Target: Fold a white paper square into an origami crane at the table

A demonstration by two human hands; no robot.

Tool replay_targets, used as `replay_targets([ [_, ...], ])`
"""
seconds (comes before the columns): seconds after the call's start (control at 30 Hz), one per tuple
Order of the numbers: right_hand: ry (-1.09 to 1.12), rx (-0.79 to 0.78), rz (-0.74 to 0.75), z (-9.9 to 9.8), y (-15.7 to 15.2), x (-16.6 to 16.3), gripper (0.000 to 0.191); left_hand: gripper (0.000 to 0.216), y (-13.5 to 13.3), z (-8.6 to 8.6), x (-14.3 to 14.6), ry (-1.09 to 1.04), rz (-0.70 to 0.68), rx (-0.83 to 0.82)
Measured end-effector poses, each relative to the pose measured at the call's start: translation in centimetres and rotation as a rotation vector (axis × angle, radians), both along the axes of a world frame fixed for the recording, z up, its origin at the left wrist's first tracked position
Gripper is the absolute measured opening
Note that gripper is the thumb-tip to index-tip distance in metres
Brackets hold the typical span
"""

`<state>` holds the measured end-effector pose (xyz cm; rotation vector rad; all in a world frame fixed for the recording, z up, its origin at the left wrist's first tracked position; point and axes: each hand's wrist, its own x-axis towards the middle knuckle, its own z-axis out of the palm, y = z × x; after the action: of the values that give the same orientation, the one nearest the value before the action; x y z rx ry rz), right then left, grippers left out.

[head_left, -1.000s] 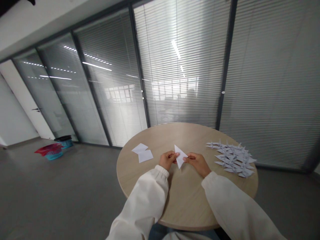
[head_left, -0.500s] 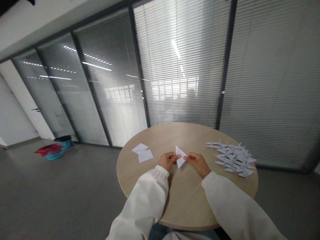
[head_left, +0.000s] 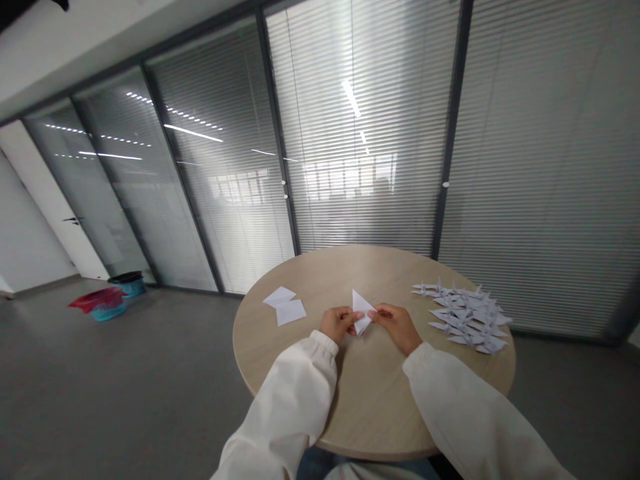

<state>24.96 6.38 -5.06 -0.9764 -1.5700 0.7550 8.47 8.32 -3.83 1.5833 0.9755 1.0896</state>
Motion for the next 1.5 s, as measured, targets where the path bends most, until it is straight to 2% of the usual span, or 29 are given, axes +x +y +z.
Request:
replay_targets([
  [0.13,0.016,0.017,-0.002,0.02,0.02,0.11,0.026,0.038,-0.01,0.06,0.04,-0.007,-0.039,-0.039],
  [0.3,0.035,0.035,-0.033,-0.37,0.47,0.29,0.028,0.045,-0.38,0.32,0.18,0.036,-0.181,-0.131],
  [0.63,0.043,0.021,-0.035,-0.29,0.34,0.11,0.029,0.047,-0.62,0.34,0.06,0.1,-0.143,-0.081],
  [0.77,0.051,0.036,-0.05,-0.16,0.33,0.17,0.03,0.048,-0.49,0.12,0.17,0.052,-0.175,-0.156],
  [0.9,0.068,0.048,-0.076,-0.23,0.45,0.41,0.029,0.053,-0.46,-0.13,0.32,-0.001,-0.266,-0.278],
  [1.07,0.083,0.041,-0.081,-0.23,0.48,0.51,0.029,0.057,-0.32,-0.35,0.22,-0.038,-0.348,-0.316],
  [1.5,0.116,0.05,-0.076,0.18,0.12,0.2,0.032,0.055,-0.36,-0.08,0.2,0.05,-0.293,-0.254],
])
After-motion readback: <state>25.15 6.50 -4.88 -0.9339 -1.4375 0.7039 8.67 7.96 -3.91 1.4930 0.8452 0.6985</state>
